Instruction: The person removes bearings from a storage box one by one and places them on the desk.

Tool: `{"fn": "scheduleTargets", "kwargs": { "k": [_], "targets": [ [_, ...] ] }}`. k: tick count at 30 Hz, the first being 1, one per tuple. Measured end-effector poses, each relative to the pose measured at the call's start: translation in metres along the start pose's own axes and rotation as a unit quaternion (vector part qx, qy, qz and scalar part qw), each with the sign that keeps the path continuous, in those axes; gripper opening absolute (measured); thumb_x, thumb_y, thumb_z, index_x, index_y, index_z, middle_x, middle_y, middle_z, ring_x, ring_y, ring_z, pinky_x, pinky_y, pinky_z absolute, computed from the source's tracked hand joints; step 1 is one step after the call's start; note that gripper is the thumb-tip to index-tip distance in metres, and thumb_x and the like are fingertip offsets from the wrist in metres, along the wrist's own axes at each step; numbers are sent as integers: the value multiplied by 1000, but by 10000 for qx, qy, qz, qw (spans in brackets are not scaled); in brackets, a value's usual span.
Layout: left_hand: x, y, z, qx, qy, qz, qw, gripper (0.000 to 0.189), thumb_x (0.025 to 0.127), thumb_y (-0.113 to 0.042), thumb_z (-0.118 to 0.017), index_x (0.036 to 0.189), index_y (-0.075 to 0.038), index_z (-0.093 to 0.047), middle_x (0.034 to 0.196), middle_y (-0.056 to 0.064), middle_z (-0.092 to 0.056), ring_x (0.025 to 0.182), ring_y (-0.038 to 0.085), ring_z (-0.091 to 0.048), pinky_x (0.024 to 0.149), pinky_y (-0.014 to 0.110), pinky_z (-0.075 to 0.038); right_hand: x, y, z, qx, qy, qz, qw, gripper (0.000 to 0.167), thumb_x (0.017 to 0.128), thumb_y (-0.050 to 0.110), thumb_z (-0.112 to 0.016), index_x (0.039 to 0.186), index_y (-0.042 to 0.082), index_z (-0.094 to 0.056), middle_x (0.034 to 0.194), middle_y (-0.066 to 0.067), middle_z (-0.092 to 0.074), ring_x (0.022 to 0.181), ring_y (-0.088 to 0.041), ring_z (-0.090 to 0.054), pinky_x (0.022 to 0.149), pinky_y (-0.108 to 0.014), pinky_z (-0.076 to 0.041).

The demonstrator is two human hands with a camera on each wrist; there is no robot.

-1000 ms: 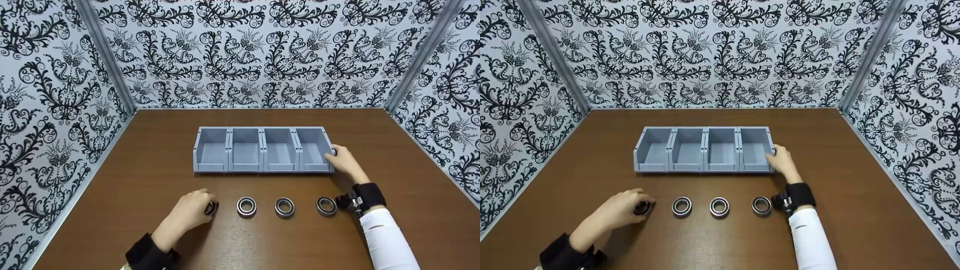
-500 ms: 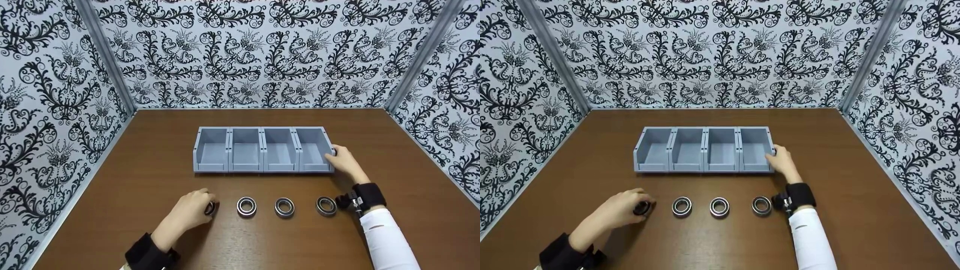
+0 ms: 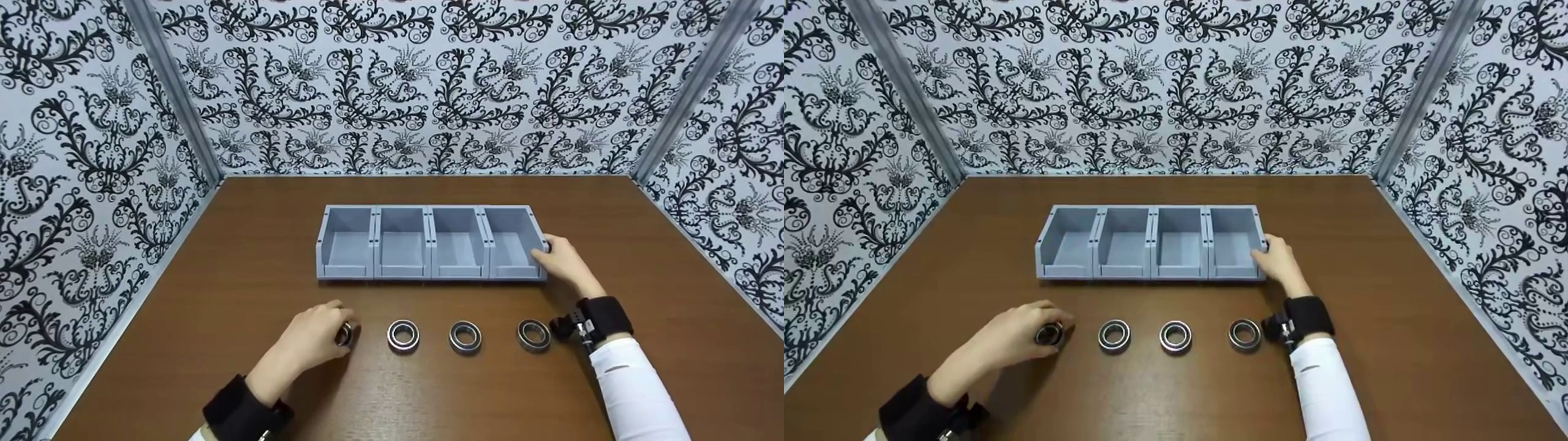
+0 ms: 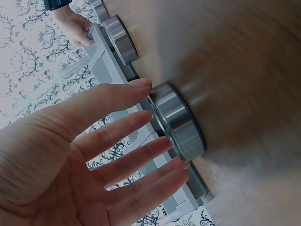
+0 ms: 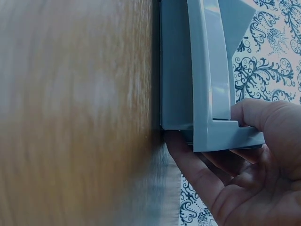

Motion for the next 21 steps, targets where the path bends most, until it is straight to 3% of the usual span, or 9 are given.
{"fn": "scheduleTargets", "kwargs": {
  "k": [10, 16, 21],
  "targets": [
    [5, -2, 9, 49, -95, -76, 9999, 35, 70, -3, -88, 102, -5, -73, 96, 8, -66, 88, 35, -69, 71, 51, -57, 3, 1, 2, -121, 114, -70, 9998, 45, 97, 5, -59, 132, -22, -54, 116, -37, -66, 98, -38, -65, 86, -44, -52],
    [13, -2, 14, 121, 76, 36, 9999, 42, 74, -6, -87, 114, -2, -75, 108, 15, -69, 95, 39, -70, 74, 55, -58, 6, 5, 5, -228, 125, 48, 9997, 47, 97, 8, -62, 131, -24, -53, 115, -40, -65, 101, -45, -65, 90, -51, -51],
    [19, -1, 20, 274, 71, 6, 9996, 37, 78, -9, -87, 112, -5, -76, 111, 15, -70, 96, 40, -70, 74, 56, -58, 7, 9, 9, -409, 157, 70, 9990, 50, 98, 12, -64, 132, -23, -53, 115, -40, -65, 102, -48, -65, 91, -55, -51]
  ]
}}
Point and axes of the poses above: each hand's wrist, its own x-axis towards the middle knuckle, its own z-axis out of the back of the hand, y = z × x, the point moved 5 cm from there along x, towards the middle knuckle
